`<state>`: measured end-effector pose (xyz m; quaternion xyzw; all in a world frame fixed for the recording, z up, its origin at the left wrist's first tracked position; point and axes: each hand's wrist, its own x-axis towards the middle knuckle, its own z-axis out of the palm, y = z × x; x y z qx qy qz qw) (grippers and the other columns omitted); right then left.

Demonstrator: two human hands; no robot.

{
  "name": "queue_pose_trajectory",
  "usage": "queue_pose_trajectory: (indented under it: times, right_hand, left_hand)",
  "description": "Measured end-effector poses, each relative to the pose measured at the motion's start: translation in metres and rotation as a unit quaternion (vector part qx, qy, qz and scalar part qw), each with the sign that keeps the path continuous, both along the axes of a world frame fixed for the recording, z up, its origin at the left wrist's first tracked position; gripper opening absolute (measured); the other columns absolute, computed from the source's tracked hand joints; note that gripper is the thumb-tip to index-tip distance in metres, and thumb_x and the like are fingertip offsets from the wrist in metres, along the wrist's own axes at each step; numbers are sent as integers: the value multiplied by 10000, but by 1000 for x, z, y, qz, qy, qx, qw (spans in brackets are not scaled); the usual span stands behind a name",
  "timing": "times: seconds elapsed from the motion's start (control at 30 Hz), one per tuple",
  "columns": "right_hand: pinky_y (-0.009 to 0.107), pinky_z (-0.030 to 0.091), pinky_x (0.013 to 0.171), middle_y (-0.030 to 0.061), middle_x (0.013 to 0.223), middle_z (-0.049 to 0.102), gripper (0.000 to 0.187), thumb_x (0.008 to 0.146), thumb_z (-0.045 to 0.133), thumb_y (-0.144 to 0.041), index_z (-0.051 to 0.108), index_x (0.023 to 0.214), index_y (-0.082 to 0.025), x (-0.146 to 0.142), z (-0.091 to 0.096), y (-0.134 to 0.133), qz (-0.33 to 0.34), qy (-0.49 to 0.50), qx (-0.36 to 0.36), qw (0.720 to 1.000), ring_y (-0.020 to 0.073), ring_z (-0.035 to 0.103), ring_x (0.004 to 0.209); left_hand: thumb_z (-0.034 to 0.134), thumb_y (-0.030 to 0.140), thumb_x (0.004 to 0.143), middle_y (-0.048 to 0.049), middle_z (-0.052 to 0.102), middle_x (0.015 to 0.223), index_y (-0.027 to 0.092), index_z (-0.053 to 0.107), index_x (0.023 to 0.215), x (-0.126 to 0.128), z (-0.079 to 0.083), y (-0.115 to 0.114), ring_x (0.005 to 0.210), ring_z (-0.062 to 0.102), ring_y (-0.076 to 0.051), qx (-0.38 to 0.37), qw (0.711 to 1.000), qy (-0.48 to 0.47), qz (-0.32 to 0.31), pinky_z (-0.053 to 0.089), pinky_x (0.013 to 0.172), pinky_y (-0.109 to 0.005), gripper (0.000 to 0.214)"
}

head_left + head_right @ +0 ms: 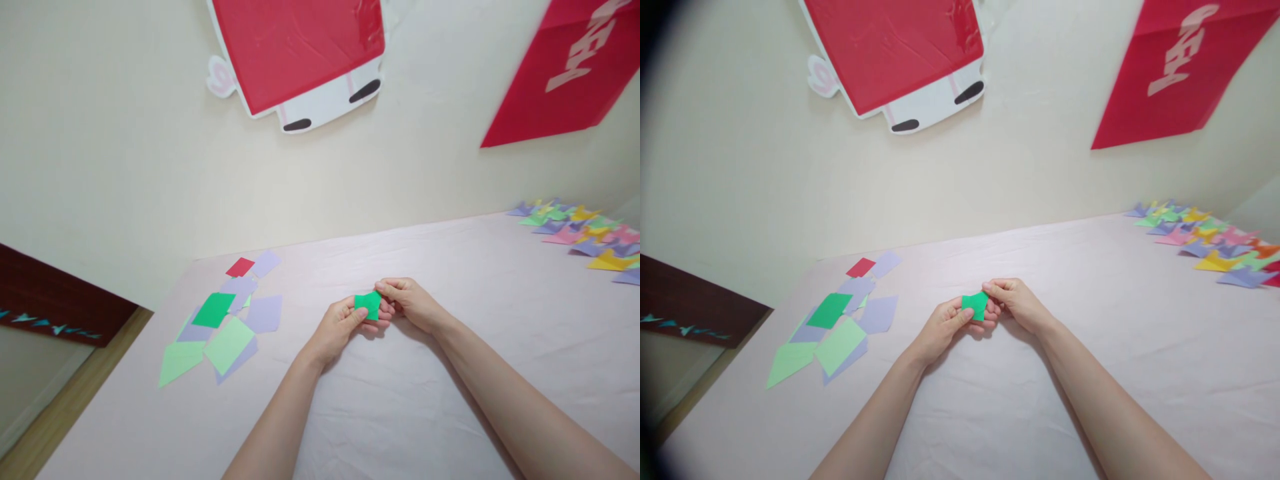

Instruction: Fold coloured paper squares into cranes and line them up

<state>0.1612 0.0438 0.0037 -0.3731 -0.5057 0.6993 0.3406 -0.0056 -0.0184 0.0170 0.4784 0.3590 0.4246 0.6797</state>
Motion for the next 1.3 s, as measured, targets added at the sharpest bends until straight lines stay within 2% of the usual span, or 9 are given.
queue_pose_trajectory:
  times: [0.17,0.3,0.37,0.43,0.53,0.6,0.83,1.07,1.3]
  right_hand:
    - [207,198,406,-89,425,430,418,726,732,-561,578,664,-177,-1,-2,2,-39,6,8,999,57,324,385]
    - [224,371,482,-14,741,684,527,772,709,-504,556,1201,-240,-7,-1,1,-56,38,6,998,109,532,535]
    - [266,443,568,17,864,707,569,782,699,-457,495,1275,-260,-11,-2,0,-52,18,43,998,144,596,646]
    - [300,462,641,22,873,686,440,781,692,-366,560,1182,-240,-14,-4,-2,-57,-54,137,988,165,602,715]
    - [354,444,772,35,860,647,93,783,648,-230,661,873,-207,-15,-6,-3,-65,-173,301,936,196,575,825]
    - [371,421,813,42,835,641,64,793,615,-173,665,766,-203,-12,-6,-3,-42,-221,356,907,210,552,858]
    - [303,420,734,22,831,618,260,745,567,-65,678,932,-207,3,6,-8,102,-252,365,890,189,529,802]
    - [313,419,771,31,834,619,133,824,604,-109,690,846,-209,4,5,-9,126,-255,424,860,190,541,821]
    - [297,415,713,25,790,610,145,915,553,-211,641,799,-203,0,-8,-5,92,-254,422,865,178,551,769]
  left_hand:
    - [539,393,931,-105,728,975,198,523,1034,-3,-1,-3,864,713,-225,59,984,149,78,523,754,-333,221]
    - [471,119,910,-98,669,1113,226,517,1012,-6,-4,-6,1133,608,-255,250,825,460,212,464,942,-417,155]
    - [474,18,840,-128,550,1305,210,517,1014,-3,-6,-7,1278,481,-270,320,750,533,226,409,1027,-443,262]
    - [478,-22,793,-137,526,1284,197,511,983,2,-8,-8,1218,497,-276,335,720,572,206,433,989,-441,292]
    - [513,5,795,-77,580,998,203,508,920,9,-11,-9,956,554,-251,313,726,592,157,477,855,-411,234]
    - [579,85,820,-55,568,939,205,519,908,10,-13,-9,928,537,-246,305,747,573,146,474,843,-403,160]
    - [671,118,794,-65,597,1098,196,625,1015,-8,-9,-12,1054,535,-227,271,839,460,106,450,941,-385,239]
    - [584,65,820,-55,611,1109,219,650,1045,-20,-8,-8,1072,550,-219,274,846,453,65,440,968,-378,281]
    - [605,109,839,-47,612,1030,204,659,974,-17,-2,-7,1004,572,-210,284,837,464,54,454,910,-334,174]
